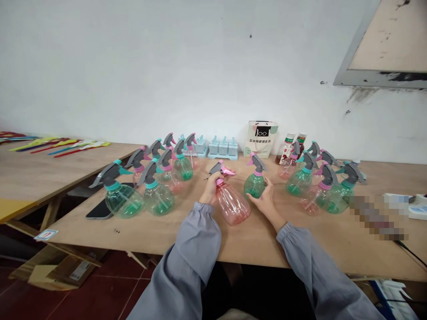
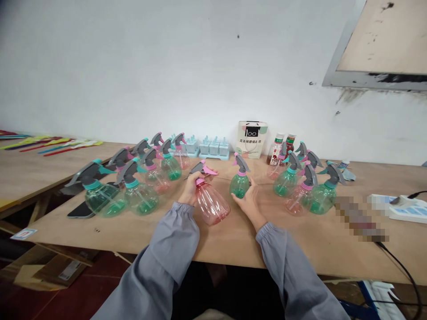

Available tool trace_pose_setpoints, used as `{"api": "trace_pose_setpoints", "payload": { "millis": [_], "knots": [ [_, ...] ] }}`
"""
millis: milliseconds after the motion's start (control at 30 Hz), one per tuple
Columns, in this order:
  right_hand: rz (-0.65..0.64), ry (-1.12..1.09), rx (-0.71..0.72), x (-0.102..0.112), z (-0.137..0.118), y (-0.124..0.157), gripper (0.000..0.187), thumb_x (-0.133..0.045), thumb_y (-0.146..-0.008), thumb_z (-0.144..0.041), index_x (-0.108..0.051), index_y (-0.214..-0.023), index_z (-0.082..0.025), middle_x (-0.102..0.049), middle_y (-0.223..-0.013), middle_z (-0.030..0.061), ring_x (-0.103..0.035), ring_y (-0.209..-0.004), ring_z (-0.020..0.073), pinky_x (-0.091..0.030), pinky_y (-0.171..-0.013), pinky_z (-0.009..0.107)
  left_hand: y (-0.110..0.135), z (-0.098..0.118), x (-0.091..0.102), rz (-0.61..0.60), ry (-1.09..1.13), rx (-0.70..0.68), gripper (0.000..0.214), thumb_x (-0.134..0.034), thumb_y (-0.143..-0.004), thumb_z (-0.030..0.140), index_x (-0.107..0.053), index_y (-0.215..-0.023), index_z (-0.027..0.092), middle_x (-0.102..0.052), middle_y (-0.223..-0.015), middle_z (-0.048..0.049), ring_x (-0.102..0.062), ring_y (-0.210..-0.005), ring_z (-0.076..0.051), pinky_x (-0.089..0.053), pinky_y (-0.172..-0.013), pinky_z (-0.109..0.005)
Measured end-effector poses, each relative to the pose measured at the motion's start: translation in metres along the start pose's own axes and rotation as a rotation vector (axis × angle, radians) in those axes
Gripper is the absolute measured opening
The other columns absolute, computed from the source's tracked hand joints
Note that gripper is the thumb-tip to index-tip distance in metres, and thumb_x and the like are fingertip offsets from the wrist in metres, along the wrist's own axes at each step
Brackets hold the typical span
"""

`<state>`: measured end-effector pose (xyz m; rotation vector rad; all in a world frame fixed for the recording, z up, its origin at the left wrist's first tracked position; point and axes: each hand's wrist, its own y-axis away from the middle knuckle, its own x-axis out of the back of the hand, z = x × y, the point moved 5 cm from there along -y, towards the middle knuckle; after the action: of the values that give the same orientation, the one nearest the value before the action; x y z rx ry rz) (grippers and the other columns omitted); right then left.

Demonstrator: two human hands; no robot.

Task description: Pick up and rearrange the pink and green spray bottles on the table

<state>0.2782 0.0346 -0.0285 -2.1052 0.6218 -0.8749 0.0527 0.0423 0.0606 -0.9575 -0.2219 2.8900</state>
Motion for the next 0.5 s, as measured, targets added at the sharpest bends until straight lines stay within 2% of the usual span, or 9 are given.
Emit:
{"api": "trace_pose_setpoints", "payload": {
  "millis": [67,200,367,500],
  "knots": [
    [-0.003,-0.006,-0.003,0.0001,0.0003,0.0001,0.094,-0.078,-0.071,-0.050,-0.030,-0.143,-0.014,-0.045,-0.134,0.0199,-0.047,-0.124,0.0360,-0.040,-0.108,0.057,0.0008,0.0016,-0.0004,-0.024,0.029,-0.011,0.017,-0.055,-0.052,0.020,-0.061,-0.067,0.018,-0.067,-0.069,-0.0029,-0.072,-0.087,-0.024,-0.056,-0.083,-0.034],
    [-0.015,-0.008,-0.001,0.0008,-0.0007,0.0001,0.092,-0.078,-0.071,-0.048,-0.032,-0.142,-0.014,-0.045,-0.134,0.0198,-0.047,-0.125,0.0361,-0.040,-0.108,0.058,0.0015,0.0024,0.0038,0.013,0.015,-0.011,0.014,-0.051,-0.050,0.021,-0.060,-0.061,0.018,-0.061,-0.060,-0.0016,-0.069,-0.074,-0.021,-0.055,-0.072,-0.031],
    [-0.025,-0.007,-0.008,0.0011,-0.0021,-0.0005,0.089,-0.076,-0.073,-0.052,-0.034,-0.141,-0.015,-0.047,-0.133,0.0190,-0.048,-0.125,0.0357,-0.040,-0.109,0.058,0.0042,0.0016,-0.0027,-0.076,-0.011,-0.016,0.019,-0.056,-0.052,0.021,-0.064,-0.069,0.018,-0.068,-0.069,-0.0029,-0.070,-0.082,-0.022,-0.053,-0.074,-0.030],
    [-0.028,-0.021,-0.014,0.0004,-0.0012,-0.0004,0.089,-0.076,-0.073,-0.053,-0.035,-0.141,-0.014,-0.047,-0.133,0.0195,-0.049,-0.124,0.0357,-0.041,-0.108,0.058,0.0026,0.0054,0.0007,-0.045,0.016,-0.099,0.014,-0.055,-0.050,0.021,-0.062,-0.063,0.018,-0.064,-0.064,-0.0011,-0.063,-0.064,-0.015,-0.049,-0.065,-0.026]
  ]
}}
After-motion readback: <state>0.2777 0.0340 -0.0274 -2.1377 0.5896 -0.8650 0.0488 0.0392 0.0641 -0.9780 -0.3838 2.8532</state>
